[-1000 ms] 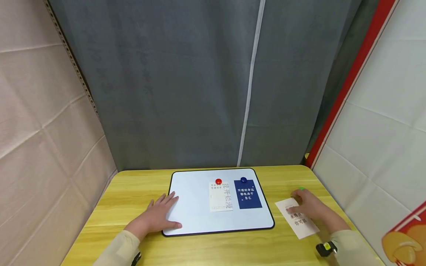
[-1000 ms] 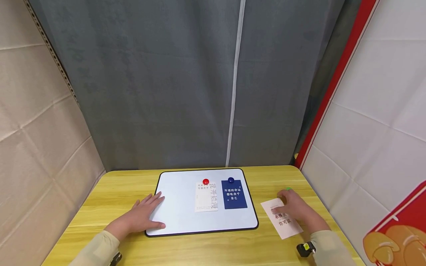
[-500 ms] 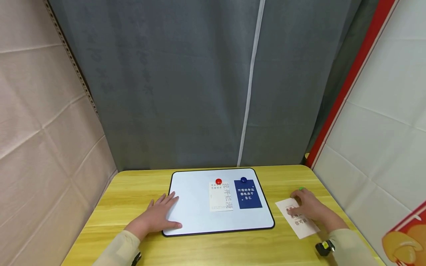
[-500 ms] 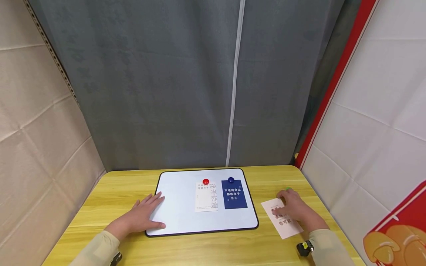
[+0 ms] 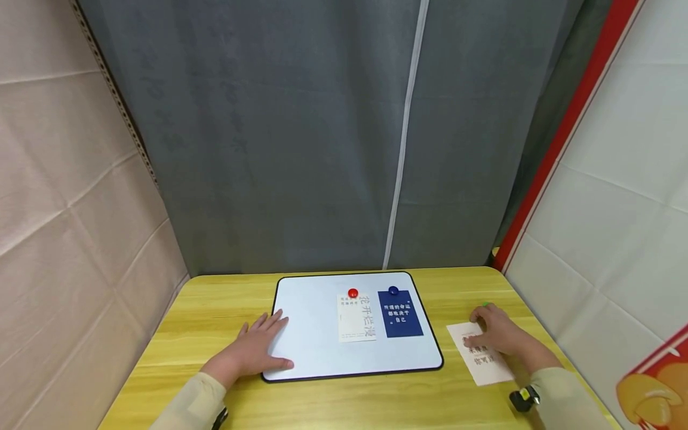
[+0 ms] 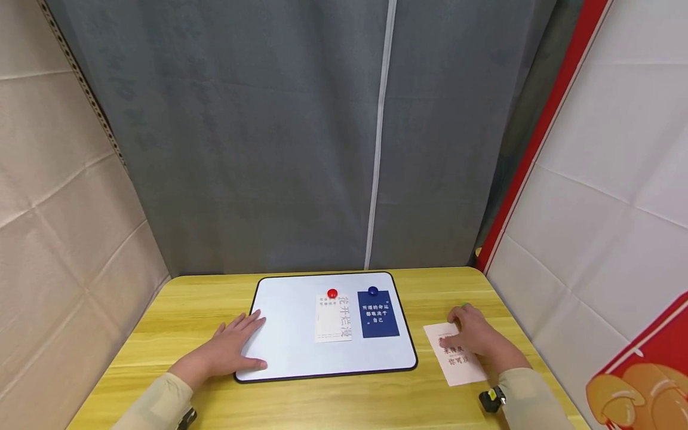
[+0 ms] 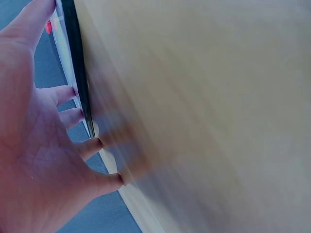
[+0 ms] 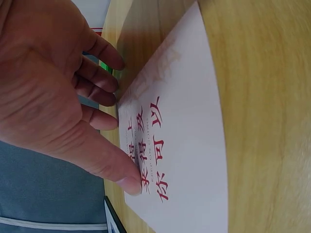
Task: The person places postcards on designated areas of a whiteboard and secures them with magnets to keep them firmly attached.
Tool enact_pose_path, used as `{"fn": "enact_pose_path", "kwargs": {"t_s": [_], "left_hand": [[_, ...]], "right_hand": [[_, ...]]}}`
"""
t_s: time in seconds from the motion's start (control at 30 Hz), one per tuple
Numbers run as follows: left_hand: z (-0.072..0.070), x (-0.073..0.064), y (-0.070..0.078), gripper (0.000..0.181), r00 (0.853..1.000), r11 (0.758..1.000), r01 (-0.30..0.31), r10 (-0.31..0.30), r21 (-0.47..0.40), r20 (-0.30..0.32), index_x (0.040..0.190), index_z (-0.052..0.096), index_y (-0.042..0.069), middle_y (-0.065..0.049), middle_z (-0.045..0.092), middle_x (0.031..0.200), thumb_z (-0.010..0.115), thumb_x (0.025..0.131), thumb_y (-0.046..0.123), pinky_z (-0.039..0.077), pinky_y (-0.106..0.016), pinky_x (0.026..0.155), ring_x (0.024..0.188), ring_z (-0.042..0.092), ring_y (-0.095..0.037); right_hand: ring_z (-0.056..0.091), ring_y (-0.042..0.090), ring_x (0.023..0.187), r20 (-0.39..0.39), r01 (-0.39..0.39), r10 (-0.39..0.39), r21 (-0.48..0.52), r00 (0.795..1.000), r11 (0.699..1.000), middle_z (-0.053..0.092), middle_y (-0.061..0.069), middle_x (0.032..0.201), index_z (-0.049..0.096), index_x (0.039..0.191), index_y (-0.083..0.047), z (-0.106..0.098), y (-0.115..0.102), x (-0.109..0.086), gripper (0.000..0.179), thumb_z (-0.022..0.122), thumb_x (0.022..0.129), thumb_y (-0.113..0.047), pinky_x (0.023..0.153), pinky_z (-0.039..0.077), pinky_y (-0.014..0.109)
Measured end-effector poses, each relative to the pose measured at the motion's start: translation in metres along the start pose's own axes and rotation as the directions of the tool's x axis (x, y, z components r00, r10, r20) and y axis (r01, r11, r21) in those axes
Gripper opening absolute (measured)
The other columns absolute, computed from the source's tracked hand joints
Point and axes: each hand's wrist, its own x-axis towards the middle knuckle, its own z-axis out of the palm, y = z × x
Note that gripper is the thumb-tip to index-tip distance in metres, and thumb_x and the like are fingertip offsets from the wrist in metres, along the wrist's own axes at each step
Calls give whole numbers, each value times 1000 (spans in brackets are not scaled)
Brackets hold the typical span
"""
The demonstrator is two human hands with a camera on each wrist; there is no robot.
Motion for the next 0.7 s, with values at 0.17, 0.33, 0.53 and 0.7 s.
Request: {"fn": "enact_pose_path", "kwargs": {"t_s": [0.17, 0.33, 0.53, 0.7], "left_hand": [[-1, 0, 1, 116, 1000, 1000, 0, 0, -8, 3, 172, 41, 13, -12, 25, 183, 83, 85, 76, 12, -86, 122, 165, 21, -53], [-1, -1, 1, 115, 1000, 1000, 2, -2, -7, 5, 172, 41, 13, -12, 25, 183, 83, 85, 75, 12, -86, 122, 165, 21, -53], [0, -1, 1, 116, 1000, 1000, 4, -4, -5, 7, 172, 40, 13, -12, 25, 183, 83, 85, 76, 12, -85, 122, 165, 21, -52], [-1, -1, 1, 116, 1000, 1000, 4, -4, -7, 8, 172, 41, 13, -11, 25, 183, 83, 85, 76, 12, -85, 122, 165, 21, -52]], "right_hand": [[51, 33, 106, 6, -1, 1, 1, 1000, 1000, 57, 10, 113, 65, 118, -4, -2, -1, 0, 63, 100, 81, -41, 92, 50, 51], [53, 31, 105, 16, 0, 0, -12, 1000, 1000, 59, 10, 113, 66, 118, -4, -2, -2, 1, 62, 100, 82, -40, 93, 51, 50], [53, 28, 99, 22, 6, -6, -15, 1000, 1000, 59, 8, 108, 66, 113, -4, -3, -2, 2, 57, 101, 82, -38, 88, 51, 45], [52, 27, 97, 28, 1, -1, -1, 1000, 1000, 56, 8, 105, 65, 110, -4, -3, -2, 3, 55, 101, 82, -36, 85, 49, 42]]}}
